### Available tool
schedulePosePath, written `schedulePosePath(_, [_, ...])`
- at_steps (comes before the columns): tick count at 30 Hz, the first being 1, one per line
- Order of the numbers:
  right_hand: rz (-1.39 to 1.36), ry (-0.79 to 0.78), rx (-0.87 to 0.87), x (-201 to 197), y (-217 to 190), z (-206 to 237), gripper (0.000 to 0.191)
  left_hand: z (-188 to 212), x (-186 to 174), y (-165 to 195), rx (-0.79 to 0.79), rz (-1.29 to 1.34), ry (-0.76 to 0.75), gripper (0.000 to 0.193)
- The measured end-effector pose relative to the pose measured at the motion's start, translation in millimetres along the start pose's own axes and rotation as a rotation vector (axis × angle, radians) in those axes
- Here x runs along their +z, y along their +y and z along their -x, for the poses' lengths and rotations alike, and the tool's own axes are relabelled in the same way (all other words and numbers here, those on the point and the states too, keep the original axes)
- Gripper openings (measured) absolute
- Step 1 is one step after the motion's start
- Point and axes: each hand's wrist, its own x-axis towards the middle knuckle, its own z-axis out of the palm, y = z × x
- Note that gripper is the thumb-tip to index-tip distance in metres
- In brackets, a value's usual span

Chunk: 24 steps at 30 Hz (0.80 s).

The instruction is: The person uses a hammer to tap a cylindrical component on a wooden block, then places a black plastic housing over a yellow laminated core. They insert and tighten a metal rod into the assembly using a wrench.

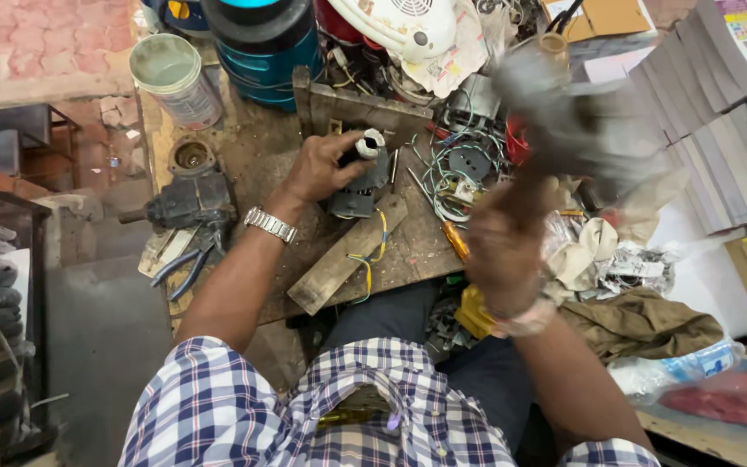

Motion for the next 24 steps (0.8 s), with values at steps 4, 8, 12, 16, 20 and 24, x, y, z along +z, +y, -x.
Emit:
schedulePosePath(4, [0.416, -0.595, 0.368, 10, 2, -19, 0.05, 5, 1, 7, -0.047, 0.026, -0.002, 0.047])
schedulePosePath(8, [0.28, -0.445, 0.2, -18, -27, -20, 0.051, 6, 4, 1, -0.085, -0.002, 0.005, 0.045])
schedulePosePath(12, [0.093, -0.199, -0.034, 3, -27, -12, 0.048, 10, 5, -10, -0.024, -0.019, 0.003, 0.047])
schedulePosePath(16, [0.352, -0.675, 0.553, 17, 0, -15, 0.053, 10, 7, -11, 0.031, -0.125, 0.038, 0.048])
schedulePosePath(20, [0.137, -0.554, 0.461, -10, 5, 12, 0.052, 6, 6, -5, 0.05, -0.107, 0.04, 0.049])
schedulePosePath(24, [-0.01, -0.392, 0.798, -31, 23, 53, 0.056, 14, 1, 10, -0.128, 0.034, 0.144, 0.038])
